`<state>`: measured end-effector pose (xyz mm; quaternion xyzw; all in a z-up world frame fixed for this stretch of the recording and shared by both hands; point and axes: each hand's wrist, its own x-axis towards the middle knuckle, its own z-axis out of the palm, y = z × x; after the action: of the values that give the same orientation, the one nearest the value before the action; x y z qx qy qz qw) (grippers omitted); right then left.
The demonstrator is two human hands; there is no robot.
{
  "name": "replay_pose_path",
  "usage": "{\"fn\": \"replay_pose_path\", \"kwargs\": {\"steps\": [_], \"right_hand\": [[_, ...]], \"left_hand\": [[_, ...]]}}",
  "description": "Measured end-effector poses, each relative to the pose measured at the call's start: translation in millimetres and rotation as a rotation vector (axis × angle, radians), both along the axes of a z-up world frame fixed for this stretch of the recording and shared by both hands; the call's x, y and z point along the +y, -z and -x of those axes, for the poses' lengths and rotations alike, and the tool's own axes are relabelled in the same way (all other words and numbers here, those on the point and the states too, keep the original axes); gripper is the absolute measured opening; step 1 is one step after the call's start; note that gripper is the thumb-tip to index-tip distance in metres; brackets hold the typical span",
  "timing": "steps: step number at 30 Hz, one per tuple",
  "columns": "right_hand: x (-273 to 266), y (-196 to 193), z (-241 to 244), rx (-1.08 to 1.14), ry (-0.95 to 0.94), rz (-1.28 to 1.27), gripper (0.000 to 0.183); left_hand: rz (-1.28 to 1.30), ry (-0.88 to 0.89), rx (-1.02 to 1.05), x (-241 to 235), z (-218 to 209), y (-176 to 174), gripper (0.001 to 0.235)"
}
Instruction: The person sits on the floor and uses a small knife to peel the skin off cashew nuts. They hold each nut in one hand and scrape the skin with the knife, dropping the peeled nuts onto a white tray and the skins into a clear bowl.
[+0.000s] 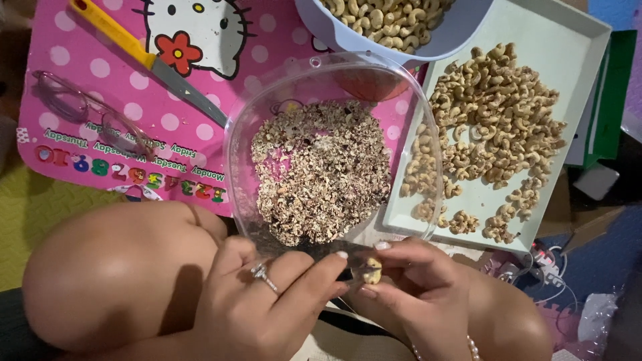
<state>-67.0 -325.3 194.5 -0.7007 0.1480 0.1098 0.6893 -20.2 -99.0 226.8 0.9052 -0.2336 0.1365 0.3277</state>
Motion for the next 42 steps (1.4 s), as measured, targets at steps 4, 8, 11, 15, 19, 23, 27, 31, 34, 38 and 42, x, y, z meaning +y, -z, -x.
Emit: {"fn": "replay_pose_path", "kwargs": {"steps": [4, 8, 11, 15, 19, 23, 27, 31, 34, 38, 42], "right_hand": [[-4.6, -0.3, -4.3, -0.084, -0.115, 0.086, 0.035], [-5.3, -11.6, -9.4, -0.086, -0.153, 0.203, 0.033], [-4.0, -19.9, -12.6, -0.021, -0.179, 0.324, 0.032], [-8.3, -18.2, -10.9, -0.055, -0.224, 0.376, 0.031], [-7.6, -22.2, -11.8, -0.077, -0.231, 0.361, 0.036], [-7.9, -21.9, -13.2, -0.118, -0.262, 0.378, 0.038], [-8.9, -23.7, -13.9, -0.158, -0.285, 0.38, 0.036], [-9.6, -26.0, -13.4, -0.096, -0.292, 0.466, 0.033], [-9.7, -25.7, -13.6, -0.125, -0.304, 0.498, 0.033], [-6.5, -26.7, -15.1, -0.142, -0.292, 0.516, 0.032], [-3.0, -25.4, -14.8, -0.098, -0.257, 0.486, 0.034]], "left_hand": [[0.002, 0.073, 0.072, 2.5, 5.5, 8.7, 0.03], [0.074, 0.133, 0.146, 2.6, 8.8, 12.1, 0.012], [0.093, 0.137, 0.148, 2.4, 7.9, 10.5, 0.009], [0.096, 0.161, 0.165, 3.8, 9.3, 12.7, 0.008], [0.066, 0.186, 0.166, 4.2, 10.5, 15.5, 0.008], [0.076, 0.171, 0.167, 4.7, 12.1, 17.7, 0.01], [0.116, 0.185, 0.193, 5.4, 12.5, 17.9, 0.012], [0.091, 0.184, 0.197, 5.6, 11.2, 13.2, 0.012], [0.037, 0.151, 0.129, 4.8, 10.0, 10.7, 0.017], [0.007, 0.129, 0.096, 4.0, 9.4, 10.2, 0.022], [-0.001, 0.118, 0.079, 3.2, 9.8, 13.0, 0.025]]}}
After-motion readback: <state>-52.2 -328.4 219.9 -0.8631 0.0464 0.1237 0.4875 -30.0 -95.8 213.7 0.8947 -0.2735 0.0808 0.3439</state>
